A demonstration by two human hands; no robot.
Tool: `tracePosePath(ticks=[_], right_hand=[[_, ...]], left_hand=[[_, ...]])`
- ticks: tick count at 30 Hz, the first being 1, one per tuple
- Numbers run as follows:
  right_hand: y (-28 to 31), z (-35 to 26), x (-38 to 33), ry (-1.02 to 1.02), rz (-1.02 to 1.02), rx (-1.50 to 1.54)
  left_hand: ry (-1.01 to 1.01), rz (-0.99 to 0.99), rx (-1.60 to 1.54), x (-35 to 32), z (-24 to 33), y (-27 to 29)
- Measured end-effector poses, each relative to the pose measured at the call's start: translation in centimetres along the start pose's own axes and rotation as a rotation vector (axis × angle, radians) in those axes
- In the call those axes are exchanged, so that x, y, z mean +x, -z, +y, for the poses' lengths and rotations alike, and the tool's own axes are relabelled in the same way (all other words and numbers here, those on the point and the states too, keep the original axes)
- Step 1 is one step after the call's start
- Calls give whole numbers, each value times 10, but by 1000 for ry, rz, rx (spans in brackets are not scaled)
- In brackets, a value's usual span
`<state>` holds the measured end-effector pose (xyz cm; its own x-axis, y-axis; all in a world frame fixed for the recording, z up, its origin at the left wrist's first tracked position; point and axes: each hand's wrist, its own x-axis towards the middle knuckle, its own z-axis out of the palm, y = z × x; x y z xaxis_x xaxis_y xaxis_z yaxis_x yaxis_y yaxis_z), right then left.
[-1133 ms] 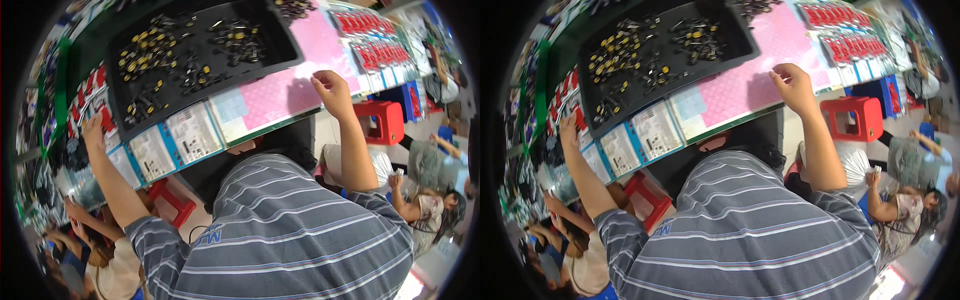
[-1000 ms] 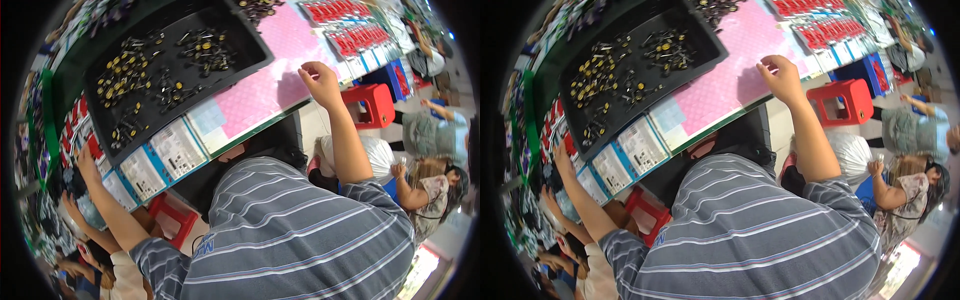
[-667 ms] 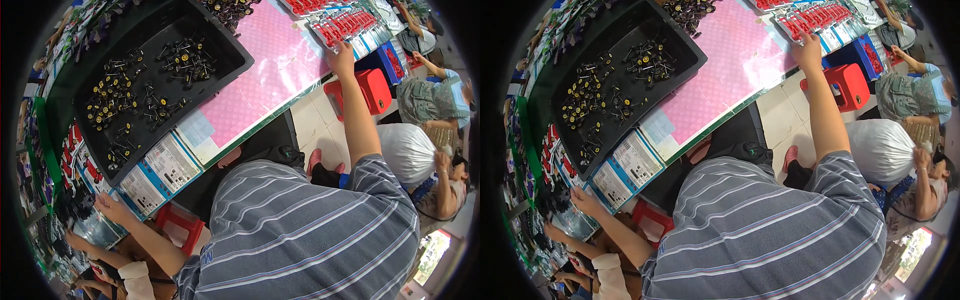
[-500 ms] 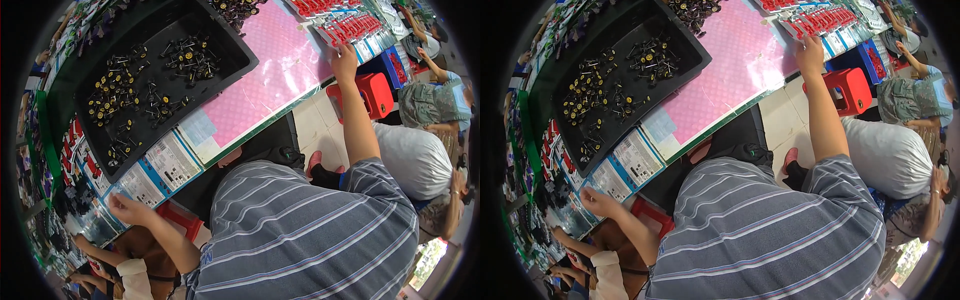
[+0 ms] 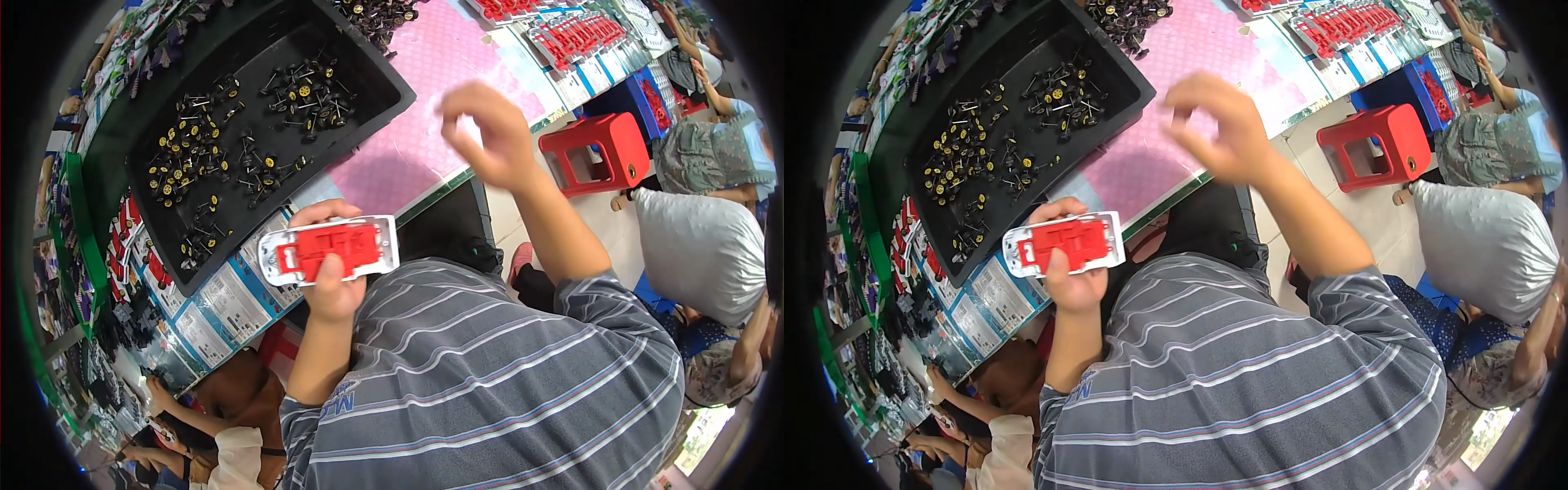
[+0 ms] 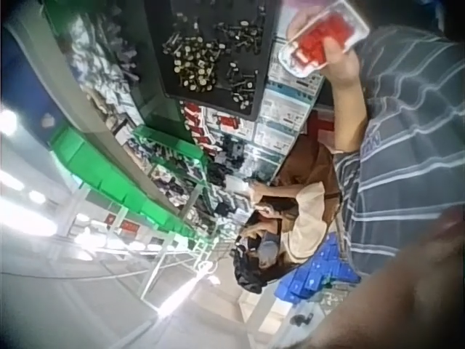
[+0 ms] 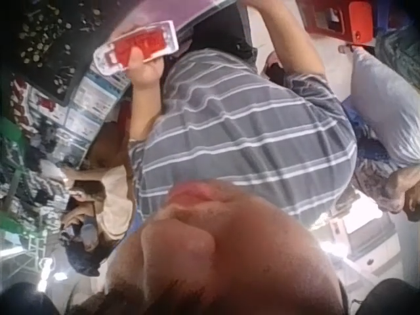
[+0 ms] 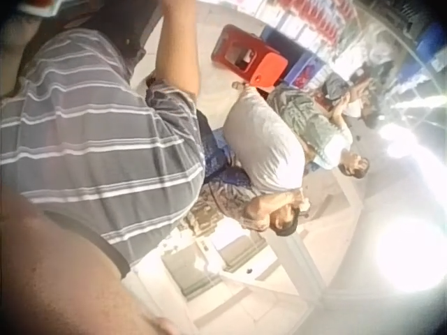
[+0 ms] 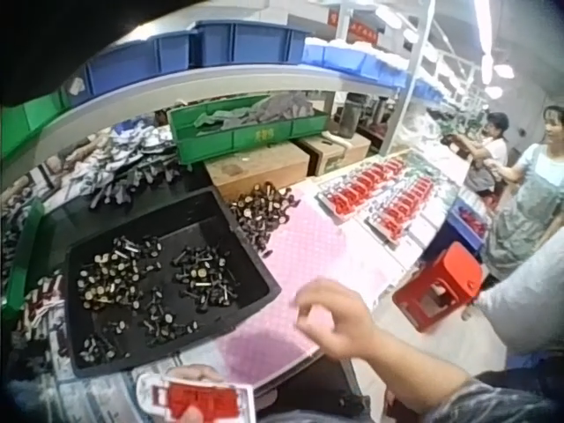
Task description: The person assembles toy cars by picking wheel axles from a tray, pressing them into toy car bodies by hand, and placing the assembled cars on the table.
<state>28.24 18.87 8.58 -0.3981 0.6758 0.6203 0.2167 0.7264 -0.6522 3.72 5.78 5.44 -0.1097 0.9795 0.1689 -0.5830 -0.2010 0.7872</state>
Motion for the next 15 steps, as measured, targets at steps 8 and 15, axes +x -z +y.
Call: tracePosePath(ticks=[8, 15], right_hand=[[-33, 152, 48, -276, 19, -355], [-43, 139, 60, -285, 328, -267]], left_hand=[[180, 97, 155, -26, 5, 29], [171, 158, 116, -46, -2, 34]])
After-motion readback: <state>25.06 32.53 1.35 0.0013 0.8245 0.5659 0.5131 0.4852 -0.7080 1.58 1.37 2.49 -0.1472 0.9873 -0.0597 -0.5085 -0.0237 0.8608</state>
